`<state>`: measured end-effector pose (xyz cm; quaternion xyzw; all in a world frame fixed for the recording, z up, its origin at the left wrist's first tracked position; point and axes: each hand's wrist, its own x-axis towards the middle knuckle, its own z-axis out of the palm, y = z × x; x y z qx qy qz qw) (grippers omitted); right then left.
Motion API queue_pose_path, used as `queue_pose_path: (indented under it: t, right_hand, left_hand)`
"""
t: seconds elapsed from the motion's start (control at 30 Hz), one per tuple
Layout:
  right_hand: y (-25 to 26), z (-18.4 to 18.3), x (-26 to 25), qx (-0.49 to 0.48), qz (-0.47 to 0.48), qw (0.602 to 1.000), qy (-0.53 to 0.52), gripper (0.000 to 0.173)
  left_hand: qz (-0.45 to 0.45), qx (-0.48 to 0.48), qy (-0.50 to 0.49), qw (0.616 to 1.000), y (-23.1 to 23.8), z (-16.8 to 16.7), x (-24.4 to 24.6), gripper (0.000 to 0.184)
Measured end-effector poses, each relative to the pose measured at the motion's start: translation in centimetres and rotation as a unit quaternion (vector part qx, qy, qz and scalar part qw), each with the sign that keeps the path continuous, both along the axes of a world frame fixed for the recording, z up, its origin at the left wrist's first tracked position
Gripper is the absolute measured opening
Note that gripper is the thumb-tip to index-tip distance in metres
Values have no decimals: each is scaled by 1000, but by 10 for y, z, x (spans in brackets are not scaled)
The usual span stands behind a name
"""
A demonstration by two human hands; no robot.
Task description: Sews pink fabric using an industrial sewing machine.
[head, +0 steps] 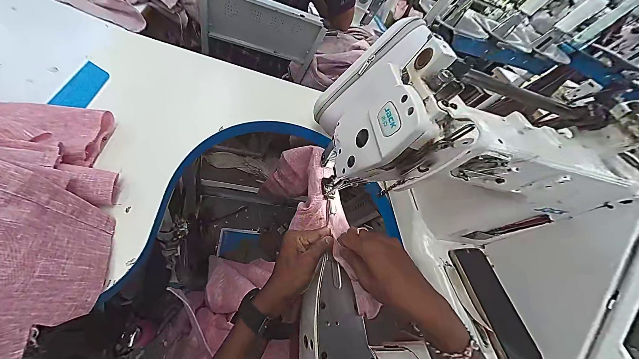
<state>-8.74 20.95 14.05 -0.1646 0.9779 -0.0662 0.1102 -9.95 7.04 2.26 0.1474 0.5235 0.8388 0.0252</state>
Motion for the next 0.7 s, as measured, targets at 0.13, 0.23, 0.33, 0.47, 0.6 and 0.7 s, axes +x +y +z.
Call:
queue_pose_path:
  t: [0.13, 0.23, 0.33, 0.47, 0.6, 0.7]
  right_hand:
    - [59, -21, 10, -23, -2, 985, -169, 15]
    - [82, -81, -2, 8, 49, 957, -285, 24]
    - [80, -64, -12, 79, -8, 971, -225, 24]
    - [72, 40, 71, 65, -66, 996, 18, 22]
    - [63, 16, 147, -19, -48, 998, 42, 30]
    - [53, 3, 138, -29, 37, 992, 120, 27]
  left_hand:
    - [87, -242, 77, 963, -52, 2, 24, 30]
    - [1, -434, -31, 900, -79, -24, -4, 55]
    - [-54, -665, -38, 744, -60, -47, -39, 38]
    - [36, -801, 37, 597, -83, 73, -38, 29]
    - [67, -731, 135, 666, -66, 88, 88, 45]
    - [191, -503, 176, 824, -21, 45, 117, 27]
